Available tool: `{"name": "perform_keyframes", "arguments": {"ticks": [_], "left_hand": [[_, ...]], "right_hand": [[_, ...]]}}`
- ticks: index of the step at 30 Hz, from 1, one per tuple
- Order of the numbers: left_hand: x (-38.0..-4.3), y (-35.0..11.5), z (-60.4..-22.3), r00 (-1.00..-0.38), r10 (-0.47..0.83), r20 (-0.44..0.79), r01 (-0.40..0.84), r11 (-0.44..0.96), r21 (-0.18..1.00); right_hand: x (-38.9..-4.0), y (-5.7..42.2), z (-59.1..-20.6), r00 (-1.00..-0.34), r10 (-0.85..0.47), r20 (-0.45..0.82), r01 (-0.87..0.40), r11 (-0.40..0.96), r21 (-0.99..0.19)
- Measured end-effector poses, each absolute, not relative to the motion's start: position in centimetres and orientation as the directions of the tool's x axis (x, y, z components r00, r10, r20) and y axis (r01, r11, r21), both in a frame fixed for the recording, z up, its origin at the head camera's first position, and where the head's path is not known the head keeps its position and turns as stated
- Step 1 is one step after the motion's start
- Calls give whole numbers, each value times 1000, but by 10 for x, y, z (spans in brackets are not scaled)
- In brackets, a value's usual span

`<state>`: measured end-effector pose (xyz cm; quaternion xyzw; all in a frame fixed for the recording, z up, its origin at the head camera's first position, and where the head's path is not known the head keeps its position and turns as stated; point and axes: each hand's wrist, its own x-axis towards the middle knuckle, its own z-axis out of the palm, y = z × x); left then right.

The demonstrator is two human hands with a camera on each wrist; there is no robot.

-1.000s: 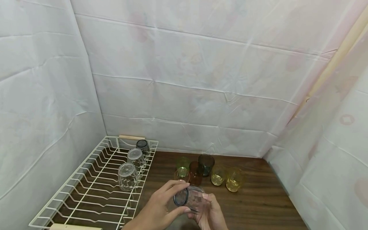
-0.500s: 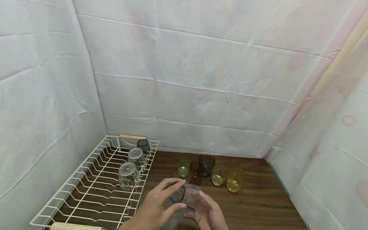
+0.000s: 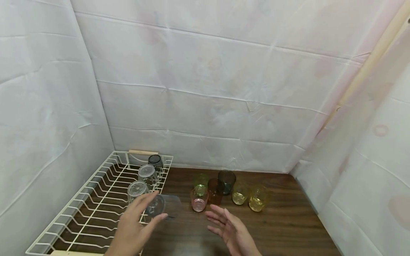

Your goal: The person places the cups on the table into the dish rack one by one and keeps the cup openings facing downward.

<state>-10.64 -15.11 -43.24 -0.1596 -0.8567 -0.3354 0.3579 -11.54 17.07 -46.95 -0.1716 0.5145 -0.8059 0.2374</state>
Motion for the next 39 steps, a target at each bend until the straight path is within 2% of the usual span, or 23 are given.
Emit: {"name": "perform_keyframes", "arguments": {"ticks": [4,8,12,15,18,24,30,39], "left_hand": [[-107,-182,-434,-733,-44,678,435,737,518],[-106,-210,-431,-774,-65,630,343,793,503],[-108,-230,-429,-813,-55,579,287,827,483],[-112,-242,-431,-849,-48,527,242,851,467],[-118,-251,-433,-890,-37,455,191,876,443],[-129,-258,-440,-943,21,331,164,897,409],[-138,-250,-447,-949,73,307,200,892,405],[-145,-239,-456,-967,79,241,171,904,391]], "right_hand": [[-118,180,-472,-885,-463,43,173,-413,-894],[-123,191,-475,-949,-315,22,112,-401,-909],[-129,200,-478,-996,-91,-20,42,-254,-966],[-130,204,-481,-998,57,-38,31,-125,-992],[-131,208,-484,-990,139,-37,29,-64,-998],[-129,217,-486,-978,201,-49,37,-67,-997],[-125,226,-490,-982,188,18,-40,-111,-993],[-121,235,-495,-982,166,95,-124,-171,-977]]}}
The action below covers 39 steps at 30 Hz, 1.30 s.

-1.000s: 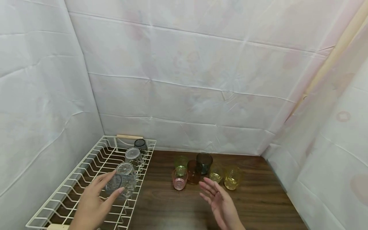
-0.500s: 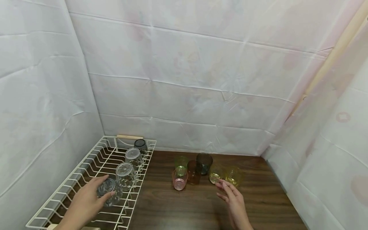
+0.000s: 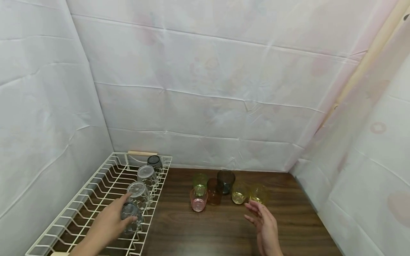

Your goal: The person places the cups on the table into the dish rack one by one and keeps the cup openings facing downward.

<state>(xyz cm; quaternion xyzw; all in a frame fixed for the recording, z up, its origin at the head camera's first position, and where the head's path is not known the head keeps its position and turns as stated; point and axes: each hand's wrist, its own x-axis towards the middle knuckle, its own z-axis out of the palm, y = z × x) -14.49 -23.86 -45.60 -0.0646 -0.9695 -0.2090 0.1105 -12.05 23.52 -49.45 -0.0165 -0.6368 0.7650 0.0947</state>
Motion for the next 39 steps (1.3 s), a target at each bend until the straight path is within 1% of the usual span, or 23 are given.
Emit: {"name": "perform_keyframes", "arguments": {"ticks": [4,7,12,18,27,34,39], "left_hand": [[-147,-237,-458,-978,74,194,145,911,385],[-148,-236,-457,-984,62,168,123,916,382],[-146,-235,-458,-984,56,167,118,915,386],[-145,-235,-460,-991,50,125,95,917,387],[-144,-236,-462,-987,61,151,116,916,384],[-145,-237,-461,-982,78,172,139,916,377],[-144,-237,-460,-976,93,198,159,922,352]], "right_hand": [[-121,236,-495,-979,173,107,-137,-174,-975],[-121,236,-495,-981,169,91,-120,-174,-977],[-120,234,-497,-984,166,60,-91,-183,-979],[-120,229,-499,-985,172,31,-64,-191,-980],[-120,228,-501,-986,164,9,-38,-176,-984],[-123,228,-500,-991,129,-18,-4,-168,-986],[-130,222,-496,-989,149,-3,-14,-114,-993]]}}
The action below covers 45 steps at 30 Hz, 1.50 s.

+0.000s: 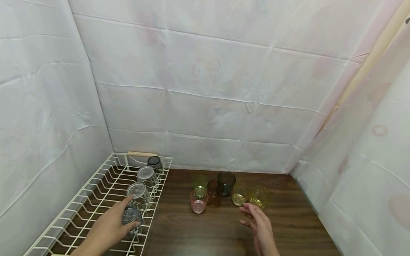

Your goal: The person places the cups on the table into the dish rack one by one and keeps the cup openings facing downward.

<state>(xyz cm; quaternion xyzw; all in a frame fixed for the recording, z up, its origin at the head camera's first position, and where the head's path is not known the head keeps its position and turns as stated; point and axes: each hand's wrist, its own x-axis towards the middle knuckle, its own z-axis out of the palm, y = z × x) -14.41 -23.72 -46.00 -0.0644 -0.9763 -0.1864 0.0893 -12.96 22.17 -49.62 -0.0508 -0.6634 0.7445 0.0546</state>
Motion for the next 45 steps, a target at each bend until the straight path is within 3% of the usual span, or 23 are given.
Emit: {"name": "perform_keyframes", "arguments": {"ticks": [6,12,19,32,45], "left_hand": [[-141,-241,-452,-965,82,248,159,938,308],[-135,-243,-441,-963,56,264,139,941,308],[-125,-245,-441,-956,52,288,143,942,305],[-106,-248,-448,-959,29,283,119,945,305],[-100,-250,-450,-998,-14,68,10,944,331]], "right_hand": [[-144,198,-491,-984,178,25,-5,110,-994],[-162,173,-492,-994,52,101,-78,328,-942],[-183,146,-504,-983,-85,161,-179,602,-778],[-198,109,-516,-966,-60,250,-181,849,-497],[-210,81,-520,-941,-116,319,-188,960,-208]]}}
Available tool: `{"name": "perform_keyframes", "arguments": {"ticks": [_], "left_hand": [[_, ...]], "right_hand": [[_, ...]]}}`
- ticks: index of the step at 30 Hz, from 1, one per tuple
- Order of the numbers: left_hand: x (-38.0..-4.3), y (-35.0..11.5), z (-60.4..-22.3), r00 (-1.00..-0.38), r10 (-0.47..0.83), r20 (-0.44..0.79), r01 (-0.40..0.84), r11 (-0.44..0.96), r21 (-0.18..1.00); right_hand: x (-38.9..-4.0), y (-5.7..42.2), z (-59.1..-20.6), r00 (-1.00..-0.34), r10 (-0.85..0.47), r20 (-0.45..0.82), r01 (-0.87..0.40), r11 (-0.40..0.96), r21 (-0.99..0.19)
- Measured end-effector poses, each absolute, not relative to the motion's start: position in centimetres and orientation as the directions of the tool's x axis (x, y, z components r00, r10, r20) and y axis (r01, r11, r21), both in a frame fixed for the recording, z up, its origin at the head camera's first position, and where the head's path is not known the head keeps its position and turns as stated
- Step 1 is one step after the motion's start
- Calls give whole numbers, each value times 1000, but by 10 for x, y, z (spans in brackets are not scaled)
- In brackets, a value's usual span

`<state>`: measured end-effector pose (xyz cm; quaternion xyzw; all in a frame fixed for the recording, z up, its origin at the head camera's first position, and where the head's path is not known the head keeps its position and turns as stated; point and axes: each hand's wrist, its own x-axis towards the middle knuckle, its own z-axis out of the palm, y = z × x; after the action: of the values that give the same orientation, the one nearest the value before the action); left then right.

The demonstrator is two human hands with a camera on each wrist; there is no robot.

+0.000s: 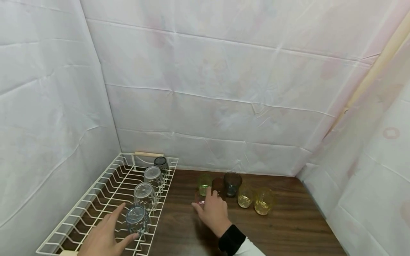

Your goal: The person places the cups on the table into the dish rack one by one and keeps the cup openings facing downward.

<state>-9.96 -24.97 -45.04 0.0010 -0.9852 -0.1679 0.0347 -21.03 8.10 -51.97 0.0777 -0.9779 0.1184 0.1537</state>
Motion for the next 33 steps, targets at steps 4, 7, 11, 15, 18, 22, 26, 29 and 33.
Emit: {"name": "perform_keyframes", "arguments": {"ticks": [4,7,11,15,18,22,26,29,33], "left_hand": [[-101,-252,-453,-999,-25,39,-11,945,328],[-102,-253,-457,-999,-32,36,-19,946,323],[-103,-255,-459,-998,-42,37,-28,947,320],[-104,-256,-458,-998,-46,36,-32,946,321],[-105,-255,-456,-998,-48,36,-34,945,326],[-104,-254,-455,-998,-55,36,-40,942,332],[-103,-253,-453,-998,-55,40,-38,941,336],[-102,-252,-453,-998,-48,52,-27,940,339],[-101,-249,-453,-996,-37,83,-5,937,349]], "right_hand": [[-216,77,-523,-946,-112,303,-177,964,-199],[-219,77,-524,-958,-100,269,-169,955,-245],[-220,78,-521,-969,-102,224,-175,925,-337],[-220,79,-517,-972,-135,194,-202,900,-387],[-221,79,-513,-969,-172,176,-230,884,-408],[-221,80,-510,-967,-202,154,-250,863,-440],[-222,81,-510,-968,-210,133,-249,848,-469],[-222,82,-510,-971,-212,110,-239,837,-493],[-222,85,-510,-973,-216,81,-226,825,-518]]}}
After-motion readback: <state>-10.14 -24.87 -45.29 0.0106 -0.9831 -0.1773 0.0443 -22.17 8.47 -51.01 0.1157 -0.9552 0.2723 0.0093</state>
